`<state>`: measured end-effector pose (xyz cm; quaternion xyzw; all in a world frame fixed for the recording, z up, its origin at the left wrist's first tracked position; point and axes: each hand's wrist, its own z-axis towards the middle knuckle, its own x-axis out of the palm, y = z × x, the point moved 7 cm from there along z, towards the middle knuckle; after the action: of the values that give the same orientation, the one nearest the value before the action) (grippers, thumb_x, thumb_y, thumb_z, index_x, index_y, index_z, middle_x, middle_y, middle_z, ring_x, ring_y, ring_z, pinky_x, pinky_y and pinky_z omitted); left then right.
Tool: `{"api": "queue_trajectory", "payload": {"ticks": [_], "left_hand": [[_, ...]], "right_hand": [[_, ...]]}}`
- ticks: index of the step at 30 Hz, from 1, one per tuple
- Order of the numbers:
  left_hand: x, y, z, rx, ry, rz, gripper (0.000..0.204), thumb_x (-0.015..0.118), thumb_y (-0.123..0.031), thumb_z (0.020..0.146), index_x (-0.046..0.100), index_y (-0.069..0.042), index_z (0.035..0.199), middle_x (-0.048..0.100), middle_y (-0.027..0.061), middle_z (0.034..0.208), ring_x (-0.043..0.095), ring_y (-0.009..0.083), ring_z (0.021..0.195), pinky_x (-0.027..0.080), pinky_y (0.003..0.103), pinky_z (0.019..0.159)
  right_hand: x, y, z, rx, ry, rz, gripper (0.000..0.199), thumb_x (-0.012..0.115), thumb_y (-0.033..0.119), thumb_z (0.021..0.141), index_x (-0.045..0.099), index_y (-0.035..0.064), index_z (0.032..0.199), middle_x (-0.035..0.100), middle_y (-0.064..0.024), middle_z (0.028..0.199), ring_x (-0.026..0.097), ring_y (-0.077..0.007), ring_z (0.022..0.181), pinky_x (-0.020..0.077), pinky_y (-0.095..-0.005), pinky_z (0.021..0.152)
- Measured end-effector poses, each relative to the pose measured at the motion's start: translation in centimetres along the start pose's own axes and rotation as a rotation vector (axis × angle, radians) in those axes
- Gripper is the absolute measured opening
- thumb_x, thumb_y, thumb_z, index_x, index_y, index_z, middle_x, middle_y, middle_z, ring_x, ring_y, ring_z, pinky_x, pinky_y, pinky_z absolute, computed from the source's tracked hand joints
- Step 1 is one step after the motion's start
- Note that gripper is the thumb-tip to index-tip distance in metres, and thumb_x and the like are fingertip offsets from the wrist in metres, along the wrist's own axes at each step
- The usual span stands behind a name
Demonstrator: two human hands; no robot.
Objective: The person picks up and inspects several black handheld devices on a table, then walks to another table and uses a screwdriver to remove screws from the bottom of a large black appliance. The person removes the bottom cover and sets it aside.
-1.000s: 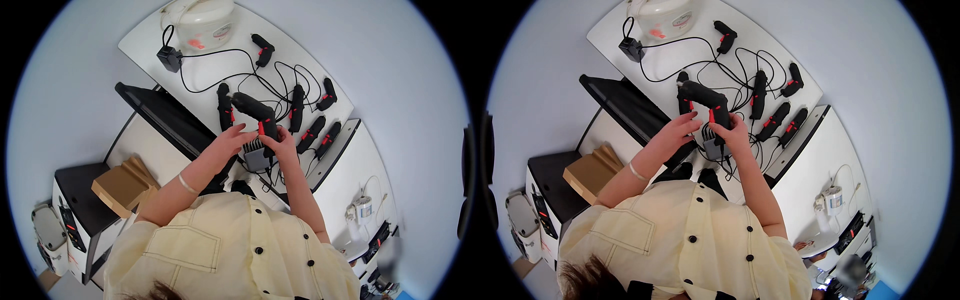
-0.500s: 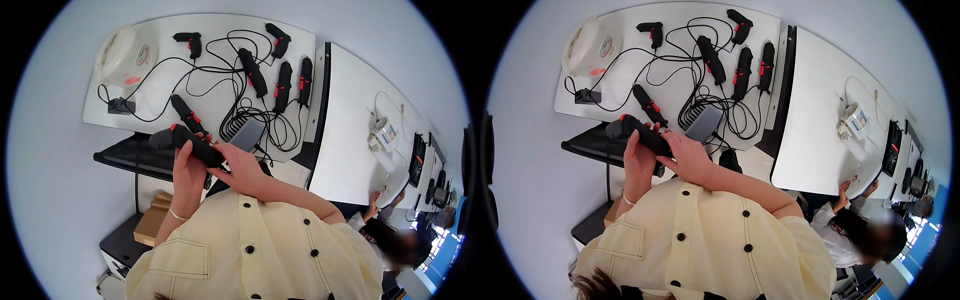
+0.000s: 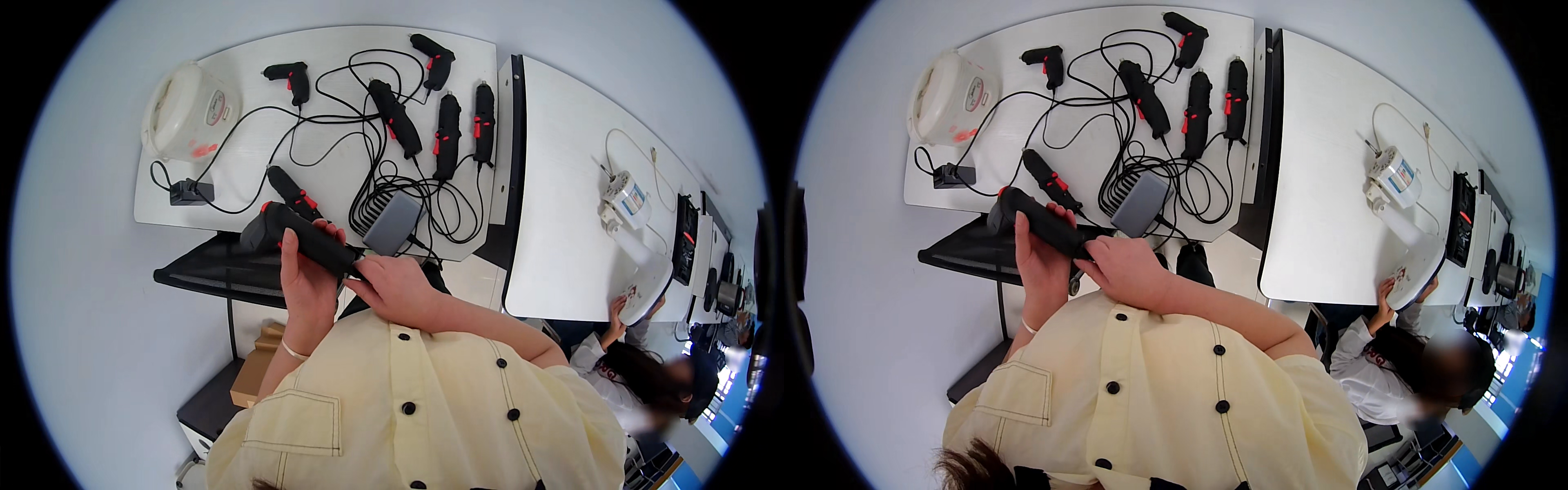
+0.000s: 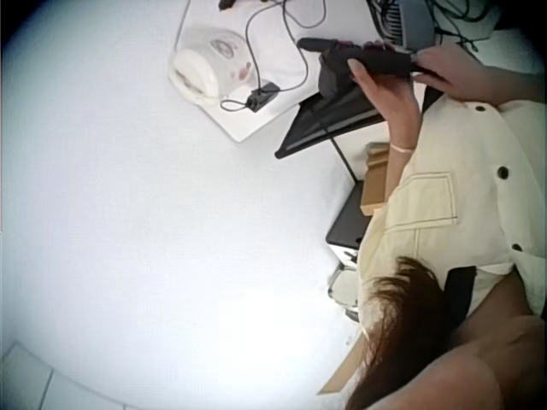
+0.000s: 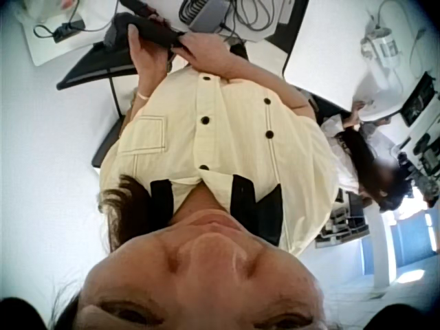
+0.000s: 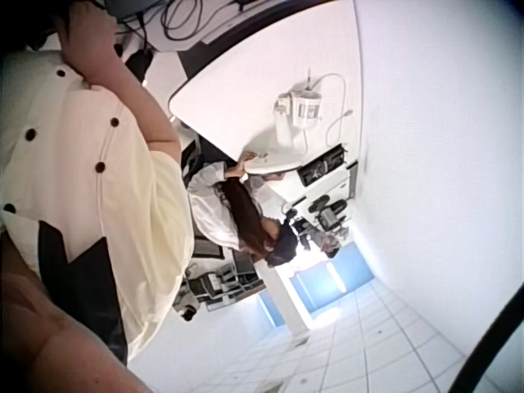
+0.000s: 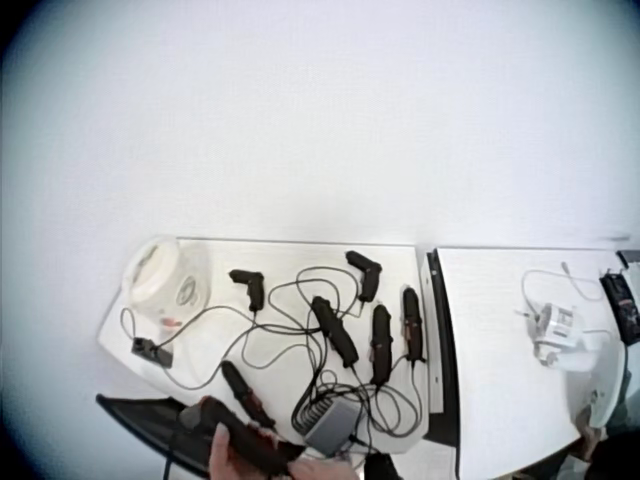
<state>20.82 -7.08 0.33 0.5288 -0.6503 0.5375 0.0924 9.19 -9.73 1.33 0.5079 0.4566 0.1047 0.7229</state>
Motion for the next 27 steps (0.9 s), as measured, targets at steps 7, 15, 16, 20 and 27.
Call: {"api": "queue_trajectory", "payload": {"ticks": [7, 15, 16, 20, 27], "left_hand": [[-0.3, 0.1, 0.7, -0.033, -0.039, -0.112, 0.035, 0.055, -0.032, 0.09, 0.05, 0.0, 0.106, 0.056, 0.0116, 0.099, 0.053, 0.0209, 0.09, 0.043, 0.036, 0.089], [-0.4, -0.2, 0.4, -0.019, -0.013, -0.146, 0.035, 0.055, -0.031, 0.09, 0.049, -0.001, 0.108, 0.054, 0.0099, 0.098, 0.052, 0.021, 0.091, 0.043, 0.036, 0.088], [-0.3, -0.3, 0.1, -0.01, 0.006, -0.127, 0.033, 0.053, -0.031, 0.091, 0.049, -0.003, 0.109, 0.053, 0.01, 0.098, 0.052, 0.0208, 0.092, 0.042, 0.036, 0.089], [0.2, -0.4, -1.4, -0.006, 0.129, -0.066, 0.032, 0.05, -0.031, 0.093, 0.047, -0.009, 0.116, 0.05, 0.0093, 0.102, 0.05, 0.0203, 0.095, 0.041, 0.036, 0.091], [-0.6, -0.9, -2.4, 0.024, 0.105, -0.064, 0.033, 0.048, -0.032, 0.094, 0.045, -0.009, 0.117, 0.05, 0.0092, 0.102, 0.049, 0.0211, 0.095, 0.039, 0.037, 0.092]], "right_hand": [[-0.2, 0.1, 0.3, -0.068, 0.022, -0.113, 0.019, 0.055, 0.022, 0.087, 0.054, 0.0032, 0.081, 0.055, -0.0093, 0.069, 0.057, -0.0275, 0.06, 0.0445, -0.0379, 0.049], [-0.5, 0.9, 0.3, -0.14, -0.037, -0.154, 0.022, 0.056, 0.023, 0.086, 0.052, 0.0052, 0.074, 0.053, -0.0069, 0.065, 0.055, -0.0237, 0.056, 0.0434, -0.0353, 0.046], [-0.5, 0.9, 0.1, -0.15, -0.042, -0.143, 0.023, 0.057, 0.024, 0.086, 0.052, 0.0053, 0.073, 0.053, -0.0068, 0.064, 0.055, -0.0235, 0.055, 0.0434, -0.0351, 0.046], [-0.4, 1.3, 0.0, -0.166, 0.01, -0.118, 0.025, 0.058, 0.027, 0.085, 0.053, 0.0055, 0.073, 0.055, -0.0068, 0.064, 0.056, -0.0232, 0.055, 0.0436, -0.0342, 0.046], [0.2, 1.5, -0.1, -0.141, 0.101, -0.029, 0.025, 0.057, 0.029, 0.085, 0.055, 0.0062, 0.075, 0.057, -0.006, 0.065, 0.057, -0.0241, 0.058, 0.0445, -0.0348, 0.049]]}}
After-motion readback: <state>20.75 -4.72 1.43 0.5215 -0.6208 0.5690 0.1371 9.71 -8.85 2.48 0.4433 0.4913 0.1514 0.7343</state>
